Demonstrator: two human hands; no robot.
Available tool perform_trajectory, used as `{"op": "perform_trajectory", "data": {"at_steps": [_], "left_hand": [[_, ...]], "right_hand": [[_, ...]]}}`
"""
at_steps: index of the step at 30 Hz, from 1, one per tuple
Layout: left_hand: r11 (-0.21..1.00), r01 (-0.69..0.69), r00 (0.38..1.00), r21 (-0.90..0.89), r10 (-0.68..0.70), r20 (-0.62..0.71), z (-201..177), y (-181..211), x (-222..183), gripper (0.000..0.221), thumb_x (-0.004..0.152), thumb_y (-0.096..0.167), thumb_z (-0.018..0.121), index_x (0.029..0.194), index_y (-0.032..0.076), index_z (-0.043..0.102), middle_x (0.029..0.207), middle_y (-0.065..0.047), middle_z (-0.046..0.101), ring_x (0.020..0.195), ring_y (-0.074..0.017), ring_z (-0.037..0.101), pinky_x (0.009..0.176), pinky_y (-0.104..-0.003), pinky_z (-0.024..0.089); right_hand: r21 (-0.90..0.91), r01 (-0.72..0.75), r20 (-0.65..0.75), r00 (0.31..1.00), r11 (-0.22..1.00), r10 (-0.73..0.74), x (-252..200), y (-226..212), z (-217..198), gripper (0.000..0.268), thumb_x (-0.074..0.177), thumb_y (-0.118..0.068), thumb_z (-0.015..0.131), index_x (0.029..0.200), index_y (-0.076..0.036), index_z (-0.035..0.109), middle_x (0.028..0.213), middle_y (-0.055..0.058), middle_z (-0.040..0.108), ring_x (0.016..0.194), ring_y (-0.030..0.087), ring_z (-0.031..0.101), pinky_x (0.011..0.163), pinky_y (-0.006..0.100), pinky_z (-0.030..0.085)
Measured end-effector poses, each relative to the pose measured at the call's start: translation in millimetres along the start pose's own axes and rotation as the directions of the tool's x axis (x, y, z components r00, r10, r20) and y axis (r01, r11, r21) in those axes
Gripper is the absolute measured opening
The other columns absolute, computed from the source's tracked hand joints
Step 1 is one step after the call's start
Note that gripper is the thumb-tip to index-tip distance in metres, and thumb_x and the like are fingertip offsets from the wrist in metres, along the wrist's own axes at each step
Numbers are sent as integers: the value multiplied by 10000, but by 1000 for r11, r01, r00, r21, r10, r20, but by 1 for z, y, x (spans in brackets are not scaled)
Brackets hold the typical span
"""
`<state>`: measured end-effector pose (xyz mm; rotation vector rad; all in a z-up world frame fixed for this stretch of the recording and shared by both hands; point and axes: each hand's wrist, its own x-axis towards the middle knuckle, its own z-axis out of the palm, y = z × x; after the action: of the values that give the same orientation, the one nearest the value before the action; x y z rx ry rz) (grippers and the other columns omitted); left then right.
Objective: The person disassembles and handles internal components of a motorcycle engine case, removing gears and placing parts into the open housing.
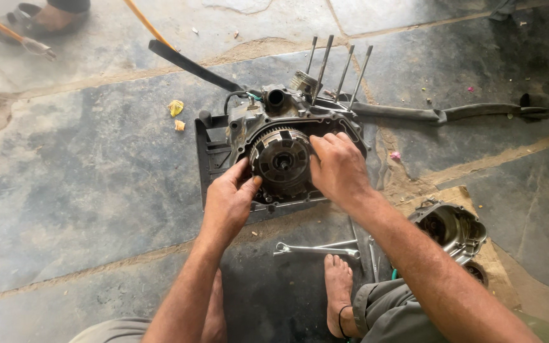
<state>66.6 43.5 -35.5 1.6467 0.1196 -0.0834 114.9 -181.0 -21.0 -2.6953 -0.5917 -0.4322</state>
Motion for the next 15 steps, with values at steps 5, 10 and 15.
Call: {"op": "perform_trajectory", "data": {"at_steps": [5, 10, 15], "left_hand": [[977, 42, 995, 208, -23, -95, 8, 10, 0, 387, 950, 150, 674, 1336, 158, 696, 924, -46, 816, 717, -80, 626, 659, -271, 526], [967, 74, 994, 242, -52, -96, 5, 21, -6, 405, 954, 163, 647, 1357, 201, 653, 895, -22, 802, 611, -76, 617, 573, -266, 516], [929, 4, 992, 371, 42, -115, 6, 17, -5, 379, 951, 166, 671, 1331, 166, 673, 796, -151, 772, 565, -151, 637, 560, -328, 505]], "right_hand": [[-39, 47, -11, 999, 998, -47, 4, 4, 9, 342, 845, -16, 739, 1157, 115, 689, 883, 174, 693, 814, 276, 626, 774, 410, 540], [-24, 22, -10, 1000, 999, -22, 3, 6, 15, 300, 870, 23, 717, 1157, 107, 694, 890, 160, 695, 811, 256, 629, 762, 379, 543], [-15, 51, -65, 997, 999, -52, 4, 2, 12, 316, 833, 32, 731, 1136, 114, 696, 877, 165, 677, 827, 291, 622, 771, 408, 532]]}}
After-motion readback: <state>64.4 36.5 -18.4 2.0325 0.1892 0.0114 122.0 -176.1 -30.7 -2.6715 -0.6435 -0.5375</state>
